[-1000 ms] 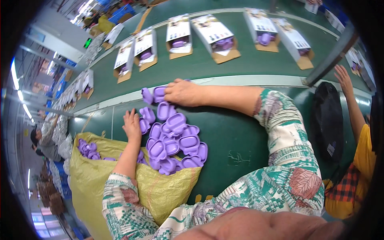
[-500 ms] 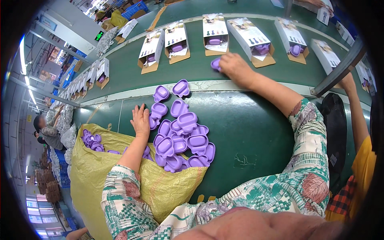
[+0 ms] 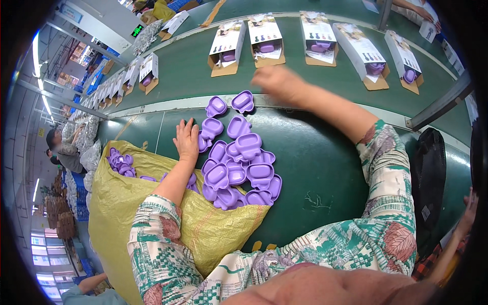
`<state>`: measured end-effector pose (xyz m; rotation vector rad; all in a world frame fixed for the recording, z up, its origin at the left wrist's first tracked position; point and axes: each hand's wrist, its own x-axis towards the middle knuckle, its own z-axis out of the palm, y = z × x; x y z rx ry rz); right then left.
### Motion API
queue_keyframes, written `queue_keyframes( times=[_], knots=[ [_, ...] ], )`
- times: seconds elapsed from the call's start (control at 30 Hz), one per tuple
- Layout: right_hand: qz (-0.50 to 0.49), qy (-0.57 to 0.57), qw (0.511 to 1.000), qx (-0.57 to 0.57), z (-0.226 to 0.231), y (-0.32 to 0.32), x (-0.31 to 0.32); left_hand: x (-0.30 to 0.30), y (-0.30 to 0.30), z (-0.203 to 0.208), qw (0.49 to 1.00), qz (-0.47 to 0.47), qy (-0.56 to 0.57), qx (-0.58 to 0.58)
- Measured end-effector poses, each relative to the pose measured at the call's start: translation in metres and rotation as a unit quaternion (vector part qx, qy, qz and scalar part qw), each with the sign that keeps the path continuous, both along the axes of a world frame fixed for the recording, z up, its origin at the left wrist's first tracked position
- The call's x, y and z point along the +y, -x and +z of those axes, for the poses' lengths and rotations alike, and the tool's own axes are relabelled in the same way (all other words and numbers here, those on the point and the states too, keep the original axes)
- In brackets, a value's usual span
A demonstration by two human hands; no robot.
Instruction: The person picks up purple silicone items from a pile and places them into cardboard boxes on a conveyor belt. They handle the items by hand, sometimes turning them over or moving them aside before inserting them into the boxes.
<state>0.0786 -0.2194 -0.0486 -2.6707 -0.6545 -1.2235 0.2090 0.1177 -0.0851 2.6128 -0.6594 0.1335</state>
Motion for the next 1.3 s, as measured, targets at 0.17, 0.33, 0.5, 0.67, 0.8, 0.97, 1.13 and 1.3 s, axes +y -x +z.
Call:
queue_keyframes(
  times=[0.17, 0.33, 0.5, 0.67, 0.8, 0.97, 1.13, 1.3],
  knots=[
    [0.002, 0.056, 0.993, 0.105, -0.008, 0.007, 0.042, -0.003, -0.001, -0.006, 1.0, -0.004, 0.001, 0.003],
    [-0.109, 0.024, 0.993, 0.024, 0.001, 0.016, -0.021, -0.002, 0.003, 0.0, 1.0, -0.004, 0.002, 0.002],
    [-0.263, 0.048, 0.963, 0.005, 0.001, 0.014, -0.088, 0.003, -0.004, -0.005, 1.0, 0.004, -0.01, -0.006],
    [-0.374, 0.001, 0.927, -0.033, 0.007, 0.007, -0.11, -0.001, -0.002, -0.004, 1.0, -0.003, -0.004, -0.005],
    [-0.106, 0.008, 0.994, -0.006, 0.011, -0.003, -0.012, 0.004, -0.002, 0.003, 1.0, 0.003, -0.004, -0.021],
    [0.047, 0.003, 0.995, 0.093, 0.0, -0.04, 0.083, 0.0, 0.0, 0.0, 1.0, 0.002, -0.001, -0.012],
    [0.059, 0.03, 0.993, 0.093, -0.004, -0.049, 0.083, 0.0, 0.0, -0.004, 1.0, -0.003, -0.006, -0.009],
    [-0.098, 0.039, 0.992, 0.064, 0.004, 0.03, 0.007, 0.003, 0.002, 0.005, 1.0, 0.009, -0.011, -0.018]
  ],
)
